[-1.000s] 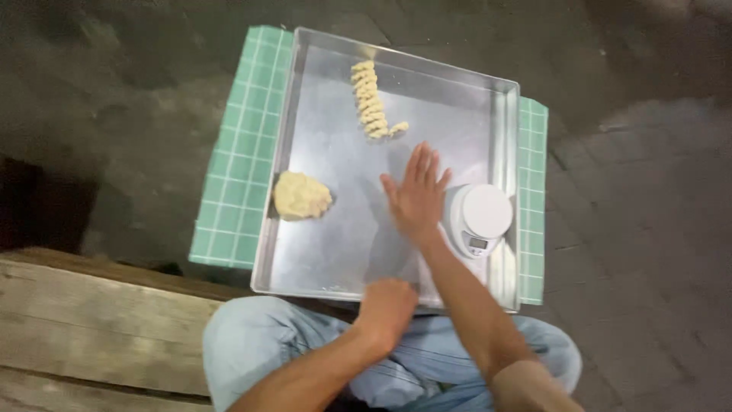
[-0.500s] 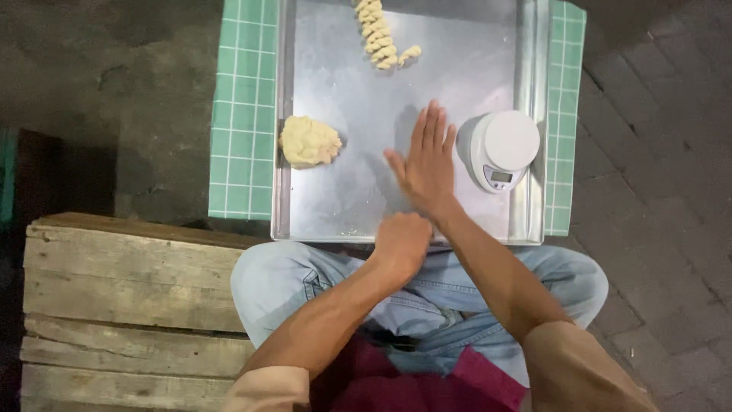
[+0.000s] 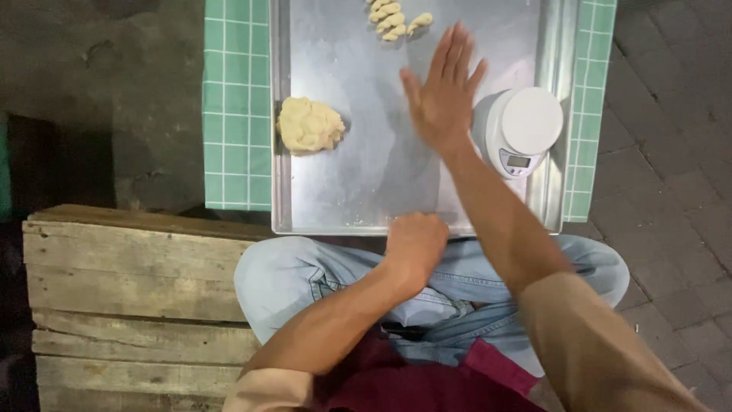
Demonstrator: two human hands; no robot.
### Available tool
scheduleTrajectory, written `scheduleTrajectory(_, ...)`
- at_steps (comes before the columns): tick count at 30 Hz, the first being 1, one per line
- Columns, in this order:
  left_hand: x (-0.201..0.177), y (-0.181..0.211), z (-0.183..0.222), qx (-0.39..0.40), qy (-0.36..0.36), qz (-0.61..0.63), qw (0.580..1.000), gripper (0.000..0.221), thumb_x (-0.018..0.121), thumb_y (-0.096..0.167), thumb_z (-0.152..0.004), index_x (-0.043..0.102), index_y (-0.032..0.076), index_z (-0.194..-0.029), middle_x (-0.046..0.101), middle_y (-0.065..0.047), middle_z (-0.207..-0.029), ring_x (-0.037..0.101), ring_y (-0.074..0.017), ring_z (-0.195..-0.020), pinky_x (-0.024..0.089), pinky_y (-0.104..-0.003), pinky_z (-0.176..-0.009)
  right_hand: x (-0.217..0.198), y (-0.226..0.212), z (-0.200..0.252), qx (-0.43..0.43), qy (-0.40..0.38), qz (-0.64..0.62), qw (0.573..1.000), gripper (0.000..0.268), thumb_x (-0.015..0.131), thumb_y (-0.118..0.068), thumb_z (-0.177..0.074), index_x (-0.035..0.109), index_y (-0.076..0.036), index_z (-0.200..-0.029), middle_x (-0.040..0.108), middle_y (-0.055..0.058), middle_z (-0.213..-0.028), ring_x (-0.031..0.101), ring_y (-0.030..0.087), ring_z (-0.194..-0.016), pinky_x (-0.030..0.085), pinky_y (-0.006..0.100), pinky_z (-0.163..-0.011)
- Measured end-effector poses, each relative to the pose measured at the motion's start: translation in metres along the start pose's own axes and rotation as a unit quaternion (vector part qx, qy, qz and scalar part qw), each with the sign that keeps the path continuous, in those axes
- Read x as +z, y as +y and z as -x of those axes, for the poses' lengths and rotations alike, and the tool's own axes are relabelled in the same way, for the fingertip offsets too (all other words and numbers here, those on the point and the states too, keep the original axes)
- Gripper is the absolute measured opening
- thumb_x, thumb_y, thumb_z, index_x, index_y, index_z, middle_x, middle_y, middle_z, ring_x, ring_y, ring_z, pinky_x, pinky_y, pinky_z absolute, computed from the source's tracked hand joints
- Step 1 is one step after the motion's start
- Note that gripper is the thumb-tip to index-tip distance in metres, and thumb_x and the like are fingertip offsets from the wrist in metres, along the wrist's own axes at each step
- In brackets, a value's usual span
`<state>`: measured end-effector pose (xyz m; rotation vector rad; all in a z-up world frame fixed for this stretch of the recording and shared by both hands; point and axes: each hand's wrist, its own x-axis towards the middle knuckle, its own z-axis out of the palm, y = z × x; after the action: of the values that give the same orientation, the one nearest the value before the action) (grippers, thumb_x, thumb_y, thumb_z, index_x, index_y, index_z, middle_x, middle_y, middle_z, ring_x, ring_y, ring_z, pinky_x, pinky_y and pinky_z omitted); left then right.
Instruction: Braiding small pieces of dough into decorative shapes on a metal tray
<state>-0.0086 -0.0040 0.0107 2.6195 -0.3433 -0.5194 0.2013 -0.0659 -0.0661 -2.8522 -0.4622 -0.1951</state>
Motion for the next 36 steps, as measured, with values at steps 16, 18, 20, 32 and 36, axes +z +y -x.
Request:
scheduleTrajectory(16, 0.011, -0.007, -0.005, -0.006, 0.046, -0.01, 0.999, 0.014, 0.067, 0.008, -0.081, 0.08, 0.008, -0.082, 0.075, -0.015, -0.084, 0.071, -0.0325, -0.071, 0.055, -0.044, -0.06, -0.027, -0.015, 0.118, -0.157, -0.086, -0.024, 0.984, 0.081, 0.038, -0.051, -0.111, 0.012, 0.004, -0.165, 0.001, 0.021, -0.172, -0.001, 0.038, -0.16, 0.0, 0.064, -0.127)
scheduleTrajectory(18, 0.011, -0.007, -0.002, 0.01, 0.084, -0.034, 0.996, 0.013, 0.067, 0.01, -0.082, 0.08, 0.006, -0.081, 0.074, -0.018, -0.08, 0.069, -0.031, -0.064, 0.054, -0.043, -0.053, -0.028, -0.014, 0.122, -0.165, -0.111, -0.023, 0.98, 0.081, 0.035, -0.053, -0.11, 0.007, -0.003, -0.167, -0.003, 0.013, -0.175, -0.005, 0.031, -0.162, -0.005, 0.059, -0.129)
scheduleTrajectory(20, -0.004, -0.004, 0.006, 0.025, 0.075, 0.036, 0.996, 0.017, 0.062, 0.008, -0.084, 0.079, 0.01, -0.087, 0.076, -0.011, -0.086, 0.071, -0.0352, -0.071, 0.054, -0.047, -0.062, -0.026, -0.019, 0.11, -0.174, -0.076, 0.022, 0.982, 0.078, 0.036, -0.052, -0.111, 0.013, -0.002, -0.167, 0.006, 0.012, -0.175, 0.003, 0.034, -0.162, 0.002, 0.065, -0.127)
scheduleTrajectory(32, -0.027, -0.059, -0.011, -0.079, 0.166, 0.085, 0.979, 0.022, 0.06, 0.016, -0.083, 0.074, 0.0, -0.08, 0.072, -0.02, -0.08, 0.066, -0.044, -0.065, 0.052, -0.054, -0.062, -0.066, -0.023, 0.003, -0.064, -0.056, -0.262, 0.961, 0.069, 0.005, -0.052, -0.11, 0.015, -0.015, -0.167, 0.014, 0.006, -0.176, -0.007, 0.033, -0.16, -0.012, 0.056, -0.128)
scheduleTrajectory(36, -0.032, -0.059, -0.038, -0.156, 0.266, 0.084, 0.948, 0.014, 0.07, 0.012, -0.086, 0.072, 0.002, -0.095, 0.061, -0.017, -0.104, 0.064, -0.0382, -0.089, 0.056, -0.049, -0.072, -0.084, 0.005, 0.05, -0.155, -0.021, -0.178, 0.972, 0.051, 0.039, -0.026, -0.118, 0.024, -0.016, -0.165, 0.034, 0.008, -0.171, 0.002, 0.045, -0.156, 0.001, 0.075, -0.118)
